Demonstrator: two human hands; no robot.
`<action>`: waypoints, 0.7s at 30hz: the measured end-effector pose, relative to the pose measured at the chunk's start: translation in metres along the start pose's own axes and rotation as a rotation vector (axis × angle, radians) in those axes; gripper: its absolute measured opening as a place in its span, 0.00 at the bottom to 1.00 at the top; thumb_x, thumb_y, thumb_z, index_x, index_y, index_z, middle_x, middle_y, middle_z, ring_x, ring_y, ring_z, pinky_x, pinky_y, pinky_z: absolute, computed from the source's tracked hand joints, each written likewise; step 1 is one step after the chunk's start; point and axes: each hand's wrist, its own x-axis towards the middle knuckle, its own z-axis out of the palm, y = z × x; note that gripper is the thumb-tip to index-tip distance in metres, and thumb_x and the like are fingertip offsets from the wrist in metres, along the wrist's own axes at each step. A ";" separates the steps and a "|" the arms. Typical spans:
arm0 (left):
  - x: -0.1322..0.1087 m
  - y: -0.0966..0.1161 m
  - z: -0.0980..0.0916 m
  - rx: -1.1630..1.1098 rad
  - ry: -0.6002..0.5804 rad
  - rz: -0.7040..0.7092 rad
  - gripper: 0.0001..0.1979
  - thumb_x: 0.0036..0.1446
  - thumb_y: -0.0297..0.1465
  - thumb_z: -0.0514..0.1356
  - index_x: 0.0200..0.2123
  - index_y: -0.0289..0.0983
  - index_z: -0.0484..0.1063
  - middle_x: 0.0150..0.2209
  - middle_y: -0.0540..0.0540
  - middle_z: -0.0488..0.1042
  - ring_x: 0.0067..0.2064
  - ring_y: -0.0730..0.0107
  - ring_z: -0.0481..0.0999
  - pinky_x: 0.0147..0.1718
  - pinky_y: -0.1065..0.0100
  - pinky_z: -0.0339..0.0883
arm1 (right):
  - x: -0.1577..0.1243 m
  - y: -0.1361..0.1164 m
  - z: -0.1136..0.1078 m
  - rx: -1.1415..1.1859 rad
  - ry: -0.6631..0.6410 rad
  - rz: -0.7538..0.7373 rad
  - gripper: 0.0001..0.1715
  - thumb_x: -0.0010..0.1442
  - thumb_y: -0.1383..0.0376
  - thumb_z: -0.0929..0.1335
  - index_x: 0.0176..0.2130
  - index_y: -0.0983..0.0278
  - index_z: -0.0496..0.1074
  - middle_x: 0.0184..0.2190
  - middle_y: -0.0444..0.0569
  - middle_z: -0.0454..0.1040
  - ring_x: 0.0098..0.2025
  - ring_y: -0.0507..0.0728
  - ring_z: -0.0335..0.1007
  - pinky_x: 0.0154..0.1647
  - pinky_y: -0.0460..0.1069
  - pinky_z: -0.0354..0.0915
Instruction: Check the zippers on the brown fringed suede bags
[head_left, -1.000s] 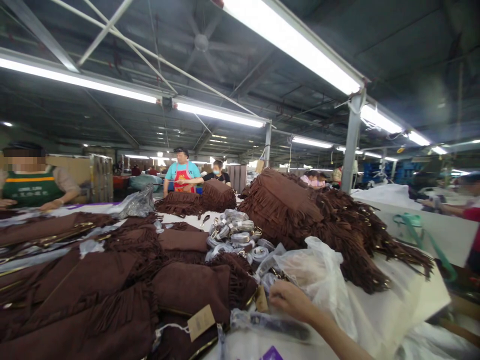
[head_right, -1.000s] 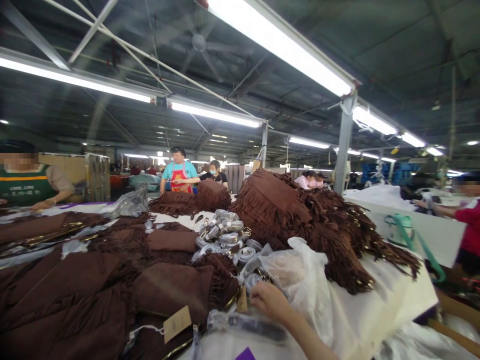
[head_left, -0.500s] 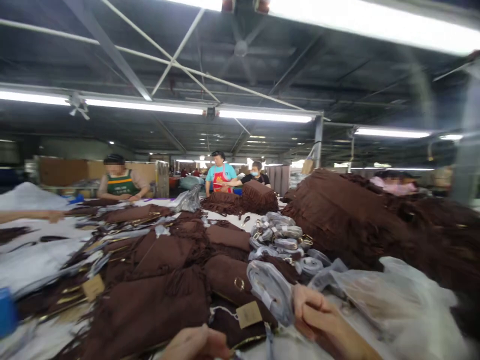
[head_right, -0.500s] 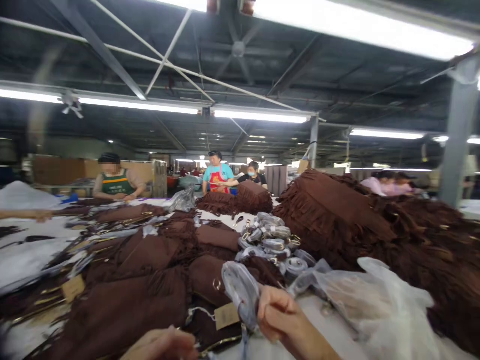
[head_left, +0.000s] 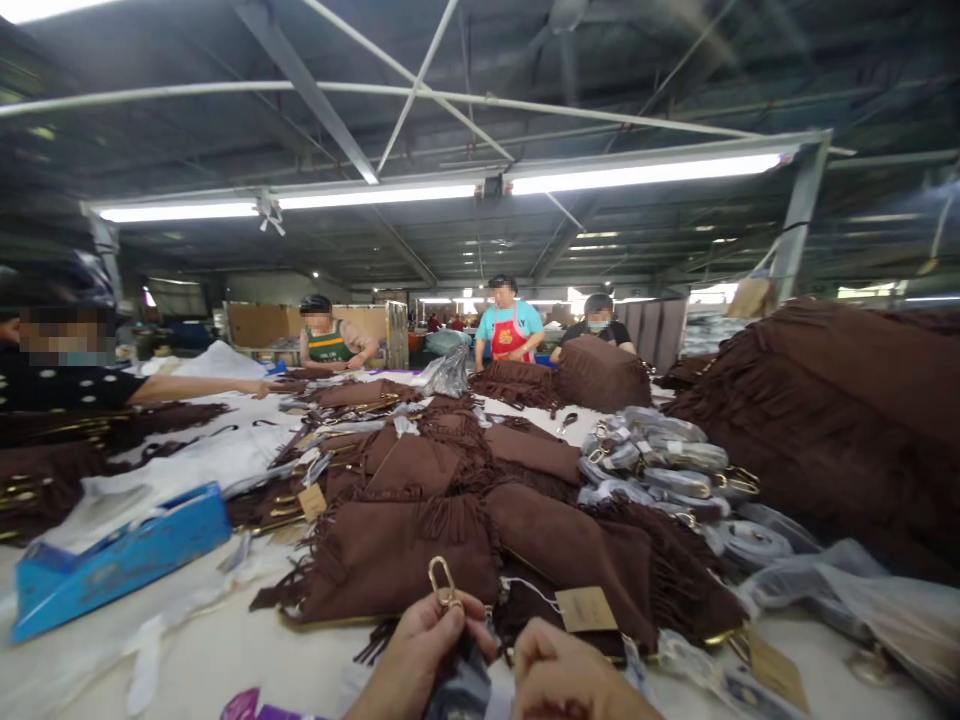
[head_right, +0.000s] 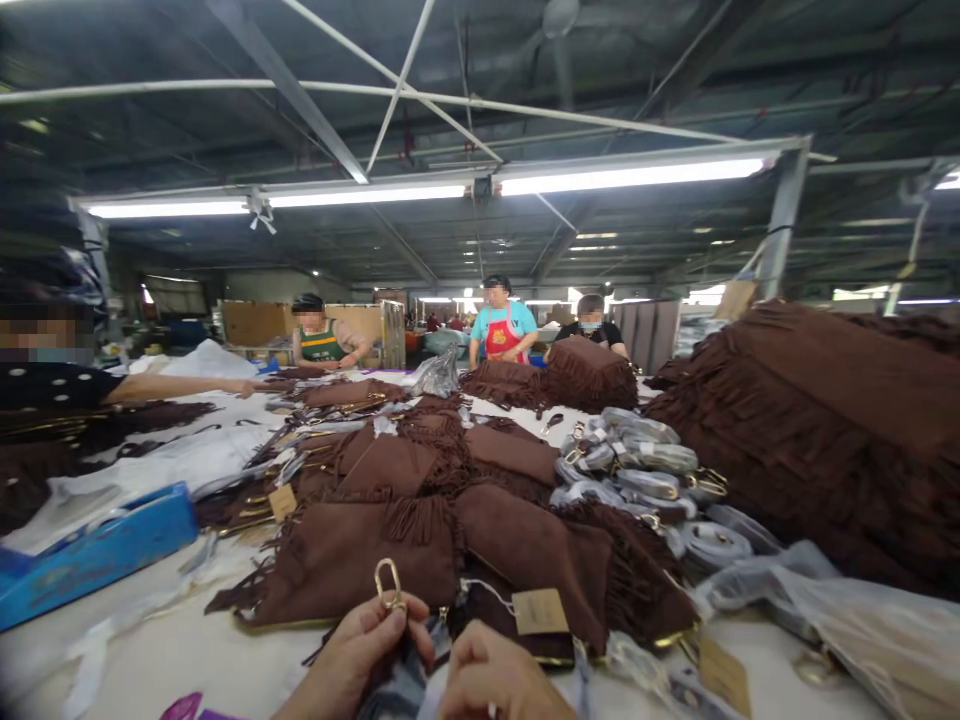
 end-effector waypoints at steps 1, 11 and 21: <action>-0.001 0.001 0.000 0.033 0.003 0.022 0.25 0.52 0.46 0.67 0.43 0.32 0.71 0.32 0.42 0.80 0.31 0.67 0.76 0.32 0.70 0.64 | 0.003 -0.005 -0.003 -0.066 0.058 -0.024 0.11 0.61 0.58 0.66 0.34 0.55 0.79 0.30 0.45 0.68 0.31 0.54 0.67 0.29 0.46 0.61; 0.012 -0.012 -0.006 0.594 0.233 0.311 0.28 0.57 0.44 0.58 0.57 0.35 0.67 0.53 0.39 0.75 0.55 0.55 0.71 0.60 0.58 0.58 | 0.028 -0.034 0.004 -0.659 0.325 -0.008 0.17 0.67 0.69 0.60 0.31 0.62 0.74 0.31 0.49 0.72 0.33 0.54 0.71 0.32 0.47 0.58; 0.011 -0.013 0.012 0.876 0.221 0.471 0.21 0.62 0.36 0.53 0.55 0.36 0.67 0.51 0.38 0.77 0.54 0.58 0.75 0.53 0.63 0.68 | 0.041 -0.036 0.021 -0.835 0.308 0.097 0.11 0.59 0.74 0.64 0.33 0.63 0.74 0.34 0.50 0.74 0.33 0.57 0.73 0.30 0.49 0.56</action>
